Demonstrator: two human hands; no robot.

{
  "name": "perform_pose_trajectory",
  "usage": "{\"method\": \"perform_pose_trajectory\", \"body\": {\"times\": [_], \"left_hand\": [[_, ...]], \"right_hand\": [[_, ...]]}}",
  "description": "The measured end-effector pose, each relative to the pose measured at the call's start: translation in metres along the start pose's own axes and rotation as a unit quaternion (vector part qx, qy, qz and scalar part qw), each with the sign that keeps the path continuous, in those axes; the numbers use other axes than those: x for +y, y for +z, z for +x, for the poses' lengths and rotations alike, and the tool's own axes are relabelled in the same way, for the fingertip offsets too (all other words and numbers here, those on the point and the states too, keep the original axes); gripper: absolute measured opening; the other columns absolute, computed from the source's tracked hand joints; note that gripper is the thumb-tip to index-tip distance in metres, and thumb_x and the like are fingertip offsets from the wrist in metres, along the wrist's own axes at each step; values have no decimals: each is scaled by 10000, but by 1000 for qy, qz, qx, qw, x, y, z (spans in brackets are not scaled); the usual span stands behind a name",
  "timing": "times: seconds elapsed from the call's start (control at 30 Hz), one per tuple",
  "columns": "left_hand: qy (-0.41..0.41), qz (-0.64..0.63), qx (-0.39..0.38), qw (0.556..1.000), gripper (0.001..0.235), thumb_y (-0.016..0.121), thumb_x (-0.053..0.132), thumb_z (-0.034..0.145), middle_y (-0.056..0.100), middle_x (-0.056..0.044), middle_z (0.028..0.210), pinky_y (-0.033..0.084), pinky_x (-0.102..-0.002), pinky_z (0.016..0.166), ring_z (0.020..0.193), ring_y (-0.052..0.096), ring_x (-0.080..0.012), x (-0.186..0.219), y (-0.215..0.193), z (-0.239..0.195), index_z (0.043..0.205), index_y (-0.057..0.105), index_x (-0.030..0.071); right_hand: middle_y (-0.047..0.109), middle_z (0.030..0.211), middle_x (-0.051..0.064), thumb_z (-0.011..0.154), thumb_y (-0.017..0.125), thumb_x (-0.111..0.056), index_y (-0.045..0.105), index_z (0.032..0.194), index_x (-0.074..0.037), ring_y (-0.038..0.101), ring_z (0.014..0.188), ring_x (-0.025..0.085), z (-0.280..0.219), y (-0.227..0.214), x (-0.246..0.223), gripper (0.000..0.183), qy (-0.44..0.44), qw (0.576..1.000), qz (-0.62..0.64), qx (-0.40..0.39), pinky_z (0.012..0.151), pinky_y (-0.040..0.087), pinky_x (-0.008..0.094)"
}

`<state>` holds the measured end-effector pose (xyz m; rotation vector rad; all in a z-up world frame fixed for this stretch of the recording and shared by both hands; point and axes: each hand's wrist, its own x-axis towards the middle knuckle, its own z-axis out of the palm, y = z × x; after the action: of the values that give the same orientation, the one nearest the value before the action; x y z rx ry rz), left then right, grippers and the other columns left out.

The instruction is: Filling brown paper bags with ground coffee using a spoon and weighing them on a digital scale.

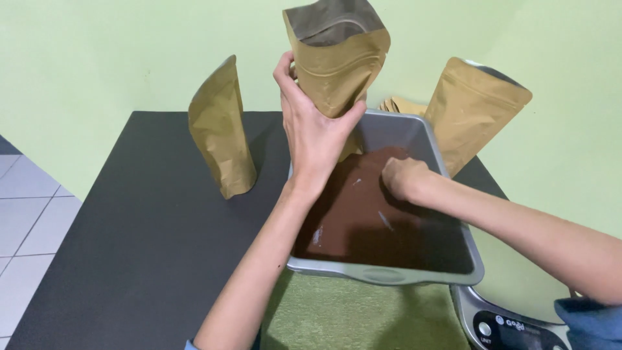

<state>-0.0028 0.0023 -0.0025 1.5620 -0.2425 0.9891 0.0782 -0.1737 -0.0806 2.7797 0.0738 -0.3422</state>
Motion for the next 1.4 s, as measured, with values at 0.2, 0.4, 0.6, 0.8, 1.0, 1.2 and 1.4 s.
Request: {"method": "perform_pose_trajectory", "body": {"times": [0.2, 0.4, 0.6, 0.8, 1.0, 1.2, 1.4], "left_hand": [[-17, 3, -20, 1000, 919, 845, 259, 729, 510, -172, 1392, 494, -457, 1022, 1290, 529, -330, 2, 0, -1, 1422, 251, 145], [-27, 6, -18, 999, 921, 839, 270, 725, 506, -173, 1399, 492, -451, 1034, 1291, 533, -316, 2, 0, 0, 1425, 256, 136], [-16, 5, -22, 1000, 917, 837, 294, 742, 512, -174, 1386, 526, -442, 991, 1252, 559, -308, 0, 1, -1, 1426, 246, 139], [-18, 18, -16, 1000, 927, 855, 291, 744, 521, -174, 1381, 525, -447, 1006, 1254, 574, -307, 1, 2, 0, 1427, 250, 127], [-27, 22, -17, 999, 917, 849, 304, 732, 525, -169, 1376, 514, -447, 995, 1230, 579, -318, -1, 3, 3, 1413, 263, 116], [-19, 27, -20, 999, 910, 853, 301, 738, 517, -165, 1397, 528, -441, 981, 1230, 589, -318, -4, 4, 2, 1403, 260, 112], [-9, 21, -21, 1000, 876, 845, 311, 757, 534, -146, 1349, 536, -408, 911, 1160, 606, -290, -5, 5, 1, 1386, 267, 120]], "right_hand": [[650, 1154, 250, 899, 484, -40, 475, 1155, -27, 680, 1037, 486, -46, 15, 0, 257, -129, 986, 98, -47, 847, 540, 548], [615, 885, 169, 773, 434, 92, 438, 1268, -121, 645, 749, 438, -87, 10, 14, 539, -328, 939, 56, -82, 641, 467, 537], [744, 1078, 103, 1056, 418, -174, 422, 1347, -143, 757, 922, 391, -40, 19, 34, 293, -136, 983, -111, -55, 733, 603, 529], [731, 1107, 145, 1050, 427, -52, 556, 1214, -77, 766, 935, 356, 21, 26, 19, 211, -95, 984, -61, 135, 655, 627, 502], [594, 698, 32, 936, 517, -22, 495, 820, -141, 550, 652, 214, -7, -27, 39, 167, -441, 887, 133, -36, 680, 417, 359], [760, 828, -50, 996, 602, -135, 655, 954, -238, 641, 705, 170, -18, -69, 63, 123, -258, 946, -181, 74, 941, 401, 400], [603, 742, -120, 879, 513, -5, 473, 771, -267, 549, 883, 108, -5, -49, 64, 287, -392, 907, -153, -7, 997, 273, 362]]}}
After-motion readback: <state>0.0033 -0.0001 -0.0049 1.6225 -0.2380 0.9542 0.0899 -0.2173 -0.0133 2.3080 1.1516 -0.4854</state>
